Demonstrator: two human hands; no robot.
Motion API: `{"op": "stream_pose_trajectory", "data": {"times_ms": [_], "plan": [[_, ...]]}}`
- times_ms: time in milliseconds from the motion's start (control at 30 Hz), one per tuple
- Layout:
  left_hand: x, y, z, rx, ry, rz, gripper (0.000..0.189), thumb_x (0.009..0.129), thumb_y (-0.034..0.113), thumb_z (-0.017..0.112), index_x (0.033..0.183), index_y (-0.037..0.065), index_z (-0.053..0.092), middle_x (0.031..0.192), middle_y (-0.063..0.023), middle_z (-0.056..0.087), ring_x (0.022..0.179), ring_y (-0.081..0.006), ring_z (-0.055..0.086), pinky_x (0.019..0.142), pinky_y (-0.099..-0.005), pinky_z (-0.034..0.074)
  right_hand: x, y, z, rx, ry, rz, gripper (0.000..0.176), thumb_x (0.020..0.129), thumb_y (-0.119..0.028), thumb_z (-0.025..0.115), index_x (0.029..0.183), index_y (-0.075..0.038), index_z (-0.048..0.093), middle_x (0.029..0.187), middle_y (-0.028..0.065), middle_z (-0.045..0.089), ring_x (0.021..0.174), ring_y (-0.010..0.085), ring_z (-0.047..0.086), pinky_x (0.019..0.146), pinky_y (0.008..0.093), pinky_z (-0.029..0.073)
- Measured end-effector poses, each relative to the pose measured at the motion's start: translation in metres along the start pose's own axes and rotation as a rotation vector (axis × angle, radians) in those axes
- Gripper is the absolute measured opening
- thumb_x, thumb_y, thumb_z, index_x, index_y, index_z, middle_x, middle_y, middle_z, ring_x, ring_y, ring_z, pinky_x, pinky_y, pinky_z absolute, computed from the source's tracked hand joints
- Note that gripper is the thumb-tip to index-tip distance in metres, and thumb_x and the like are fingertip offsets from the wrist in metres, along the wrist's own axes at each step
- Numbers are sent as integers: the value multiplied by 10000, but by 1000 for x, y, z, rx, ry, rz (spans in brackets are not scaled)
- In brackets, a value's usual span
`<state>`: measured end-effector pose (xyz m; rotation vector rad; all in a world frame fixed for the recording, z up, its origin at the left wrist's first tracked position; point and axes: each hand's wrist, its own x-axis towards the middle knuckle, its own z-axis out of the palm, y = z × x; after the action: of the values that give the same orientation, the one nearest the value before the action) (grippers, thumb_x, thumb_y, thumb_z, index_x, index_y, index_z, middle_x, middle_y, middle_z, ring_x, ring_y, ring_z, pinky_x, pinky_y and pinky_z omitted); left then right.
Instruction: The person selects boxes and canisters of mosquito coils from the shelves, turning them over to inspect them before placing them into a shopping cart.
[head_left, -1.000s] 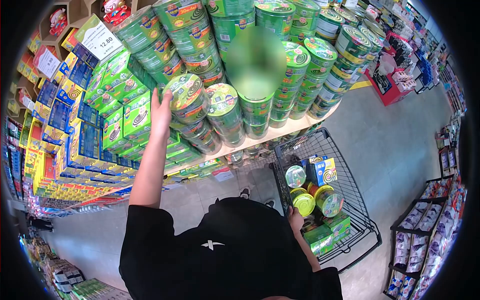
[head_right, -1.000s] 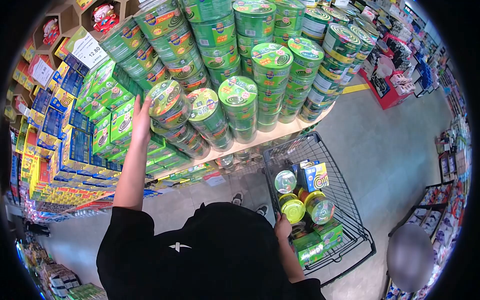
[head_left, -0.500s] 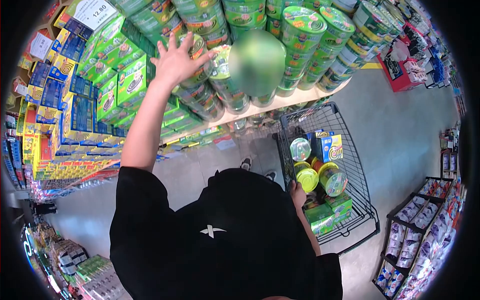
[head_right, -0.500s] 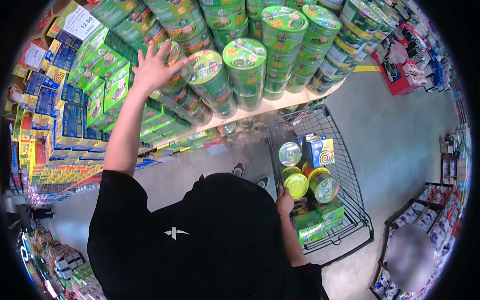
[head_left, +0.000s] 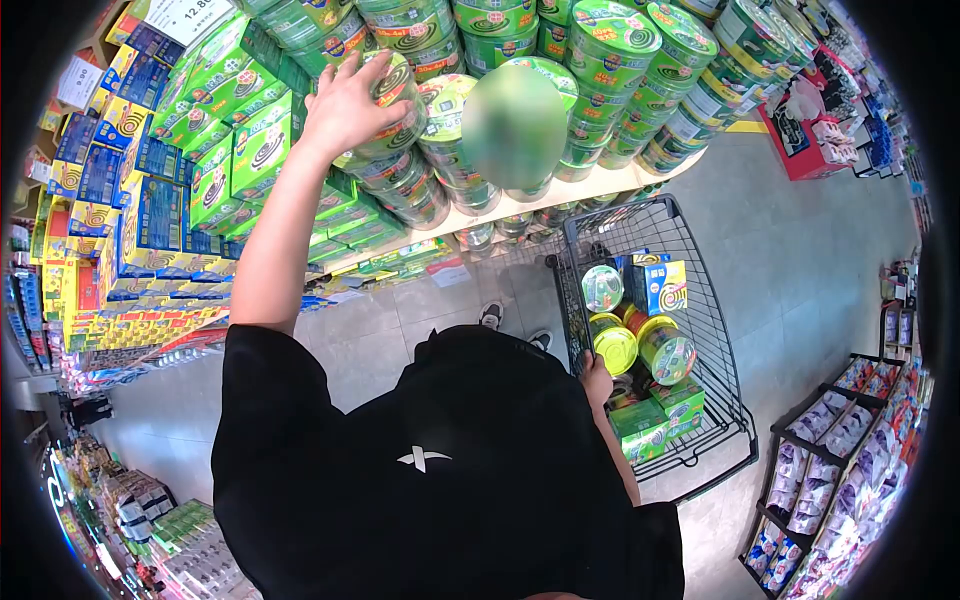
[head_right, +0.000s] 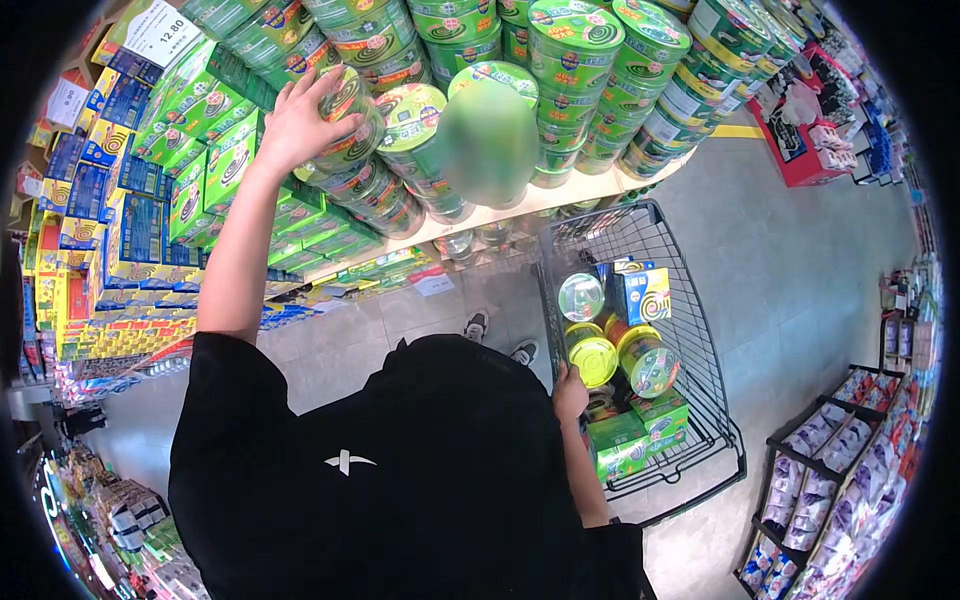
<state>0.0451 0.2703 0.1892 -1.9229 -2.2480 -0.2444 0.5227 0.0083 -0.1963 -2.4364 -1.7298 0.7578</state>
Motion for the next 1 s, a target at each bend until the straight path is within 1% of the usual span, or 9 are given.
{"op": "stream_pose_trajectory", "data": {"times_ms": [167, 267, 367, 400, 500, 533, 633, 667, 1000], "plan": [[-1, -13, 6, -14, 45, 76, 881, 726, 633, 728, 1494, 302, 450, 1576, -159, 363, 1438, -465, 309, 1089, -689, 295, 0, 1, 0, -9, 4, -17, 474, 1021, -495, 440, 952, -50, 586, 821, 255, 674, 778, 473, 650, 687, 572, 498], [-12, -5, 0, 96, 141, 46, 902, 719, 640, 749, 1476, 233, 476, 1563, -195, 357, 1431, -478, 303, 1107, -658, 295, 1, 0, -1, -14, -4, -17, 472, 1023, -491, 439, 955, -49, 588, 826, 256, 674, 781, 470, 651, 687, 569, 499], [-32, 6, 15, -16, 418, -52, 914, 707, 618, 786, 1446, 159, 504, 1535, -252, 354, 1414, -498, 304, 1125, -603, 311, 0, -1, -1, -15, -6, -6, 471, 1022, -492, 438, 965, -51, 592, 833, 257, 675, 790, 472, 651, 695, 569, 500], [-37, 10, 19, -64, 463, -57, 942, 703, 548, 835, 1456, 117, 469, 1537, -321, 269, 1411, -517, 280, 1130, -564, 322, 0, 0, 0, -11, -3, -11, 471, 1022, -493, 438, 968, -51, 593, 835, 257, 675, 793, 472, 651, 698, 570, 499], [-50, 32, 36, -407, 611, -275, 995, 695, 488, 870, 1480, 86, 409, 1552, -356, 166, 1428, -520, 233, 1138, -559, 307, 1, 3, 2, -4, -4, -4, 474, 1020, -498, 439, 973, -53, 596, 840, 256, 676, 800, 474, 650, 705, 571, 499], [-52, 38, 39, -470, 612, -329, 1108, 671, 445, 901, 1516, 48, 304, 1554, -377, 82, 1445, -517, 184, 1147, -557, 290, 1, 3, 2, -2, -11, 6, 476, 1019, -500, 439, 973, -53, 596, 840, 257, 675, 801, 475, 650, 706, 572, 499], [-51, 47, 58, -553, 742, -358, 1219, 640, 434, 922, 1539, 17, 212, 1553, -379, 86, 1448, -519, 166, 1153, -563, 274, 2, 1, 2, 3, -19, 27, 479, 1015, -503, 446, 964, -52, 598, 839, 257, 674, 801, 476, 650, 707, 570, 499], [-50, 47, 67, -546, 758, -349, 1321, 623, 422, 934, 1552, -16, 103, 1552, -376, 100, 1453, -512, 156, 1162, -570, 248, 2, 1, 1, 3, -21, 33, 480, 1014, -504, 449, 961, -51, 599, 839, 258, 673, 801, 476, 649, 706, 569, 500], [-41, 46, 84, -591, 816, -367, 1357, 627, 383, 929, 1553, -38, 30, 1530, -336, 193, 1424, -470, 215, 1163, -567, 237, 3, 2, 2, 13, -22, 22, 508, 1013, -542, 420, 987, -68, 601, 850, 260, 672, 823, 486, 645, 716, 575, 502]]}}
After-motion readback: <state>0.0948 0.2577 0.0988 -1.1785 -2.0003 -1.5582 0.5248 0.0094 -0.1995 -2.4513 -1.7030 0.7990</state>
